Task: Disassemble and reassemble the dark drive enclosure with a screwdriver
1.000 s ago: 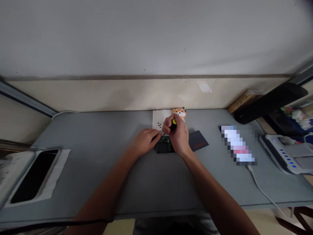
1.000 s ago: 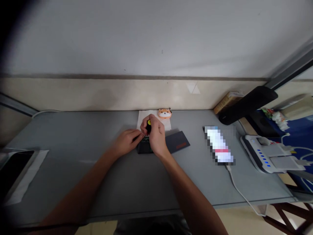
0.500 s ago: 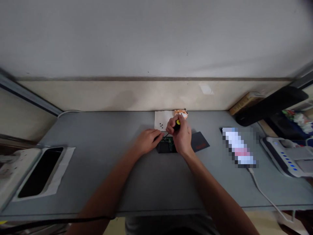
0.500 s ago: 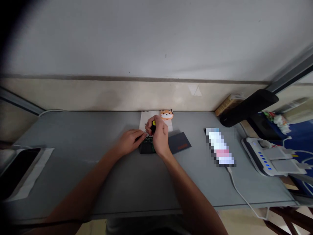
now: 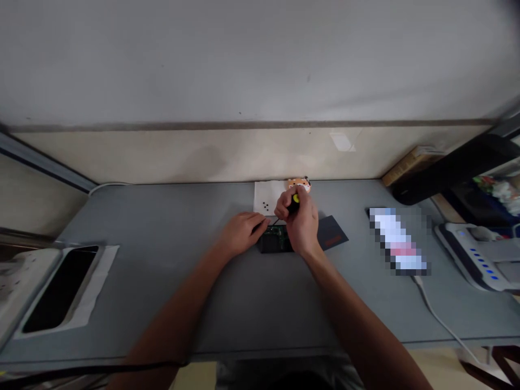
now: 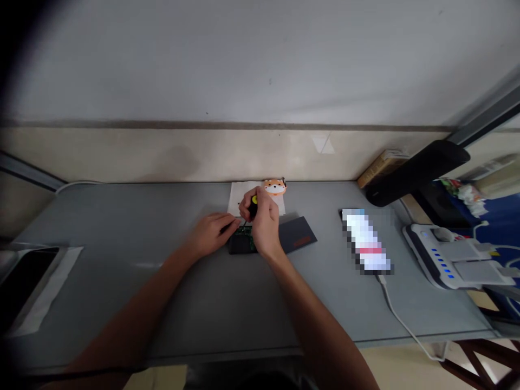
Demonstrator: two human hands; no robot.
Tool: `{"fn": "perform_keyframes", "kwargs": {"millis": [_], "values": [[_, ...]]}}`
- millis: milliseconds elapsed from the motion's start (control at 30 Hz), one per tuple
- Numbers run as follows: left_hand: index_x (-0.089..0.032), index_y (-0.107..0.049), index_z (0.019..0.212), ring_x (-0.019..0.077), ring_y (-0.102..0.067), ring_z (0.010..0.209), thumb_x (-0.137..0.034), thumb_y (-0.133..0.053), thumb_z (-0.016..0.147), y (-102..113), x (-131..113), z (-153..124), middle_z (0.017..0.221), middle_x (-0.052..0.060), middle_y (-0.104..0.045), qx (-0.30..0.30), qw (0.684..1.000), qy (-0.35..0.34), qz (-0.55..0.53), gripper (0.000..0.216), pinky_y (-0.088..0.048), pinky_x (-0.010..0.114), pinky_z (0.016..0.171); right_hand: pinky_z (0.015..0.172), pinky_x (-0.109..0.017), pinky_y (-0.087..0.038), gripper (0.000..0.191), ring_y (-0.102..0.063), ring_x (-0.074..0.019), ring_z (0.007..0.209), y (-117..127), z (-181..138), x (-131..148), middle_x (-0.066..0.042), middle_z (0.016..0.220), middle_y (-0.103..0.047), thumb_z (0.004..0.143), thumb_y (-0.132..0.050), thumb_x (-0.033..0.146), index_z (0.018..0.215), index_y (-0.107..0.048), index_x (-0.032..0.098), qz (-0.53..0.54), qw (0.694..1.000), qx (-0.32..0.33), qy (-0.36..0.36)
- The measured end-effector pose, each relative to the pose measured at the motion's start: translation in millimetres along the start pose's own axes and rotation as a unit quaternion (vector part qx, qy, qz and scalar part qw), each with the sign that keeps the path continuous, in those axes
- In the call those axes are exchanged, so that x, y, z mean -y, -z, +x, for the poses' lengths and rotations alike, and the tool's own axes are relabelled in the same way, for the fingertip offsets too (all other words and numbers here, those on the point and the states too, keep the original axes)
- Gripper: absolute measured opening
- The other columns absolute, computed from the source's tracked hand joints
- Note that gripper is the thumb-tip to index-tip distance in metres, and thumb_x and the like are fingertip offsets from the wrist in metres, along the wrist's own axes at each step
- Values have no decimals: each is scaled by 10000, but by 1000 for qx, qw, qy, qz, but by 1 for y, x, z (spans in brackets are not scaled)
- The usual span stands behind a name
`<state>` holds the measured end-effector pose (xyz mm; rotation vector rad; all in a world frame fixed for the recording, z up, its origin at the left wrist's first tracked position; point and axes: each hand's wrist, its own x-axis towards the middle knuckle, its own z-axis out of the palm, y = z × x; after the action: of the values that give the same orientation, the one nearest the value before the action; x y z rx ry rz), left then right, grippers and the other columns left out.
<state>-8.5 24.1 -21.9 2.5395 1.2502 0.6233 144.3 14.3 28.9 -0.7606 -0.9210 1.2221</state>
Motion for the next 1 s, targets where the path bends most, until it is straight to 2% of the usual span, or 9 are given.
{"fn": "perform_keyframes", "kwargs": {"millis": [200,400,567,800,1000], "values": [[-203,-685,890,183,-679,808,-384,-370,1073,0,0,0,867,50,-742,-2,1000,0,-11,407,-523,315,793,502,-271,-299,432,-351,-104,511,-1,-1,-1,52,587,-368,960,-505,560,683,-435,237,19,999,26,-18],[-194,-683,878,188,-682,793,-375,-378,1071,-1,1,-1,832,54,-738,-5,1000,-4,4,405,-526,323,795,510,-274,-305,451,-356,-108,512,0,0,-1,45,581,-400,952,-504,589,681,-416,239,-7,1000,-2,-2],[-201,-690,894,191,-688,824,-372,-391,1067,-1,1,0,888,60,-750,1,1000,-4,-10,385,-526,325,805,511,-270,-324,438,-369,-106,509,0,-1,-3,48,574,-397,960,-497,576,689,-434,238,2,1000,19,-1],[-200,-683,865,182,-673,781,-375,-377,1070,1,1,0,820,48,-728,-3,1000,-6,-4,408,-526,322,791,501,-273,-311,445,-371,-105,511,0,0,-1,49,586,-398,945,-514,583,681,-407,241,-10,1000,-1,2],[-197,-676,860,185,-676,796,-380,-365,1075,1,1,0,843,54,-734,-1,1000,-7,4,420,-522,321,796,510,-271,-318,432,-356,-103,509,-1,-1,-1,49,580,-390,951,-515,561,678,-425,238,7,1000,15,-9]]}}
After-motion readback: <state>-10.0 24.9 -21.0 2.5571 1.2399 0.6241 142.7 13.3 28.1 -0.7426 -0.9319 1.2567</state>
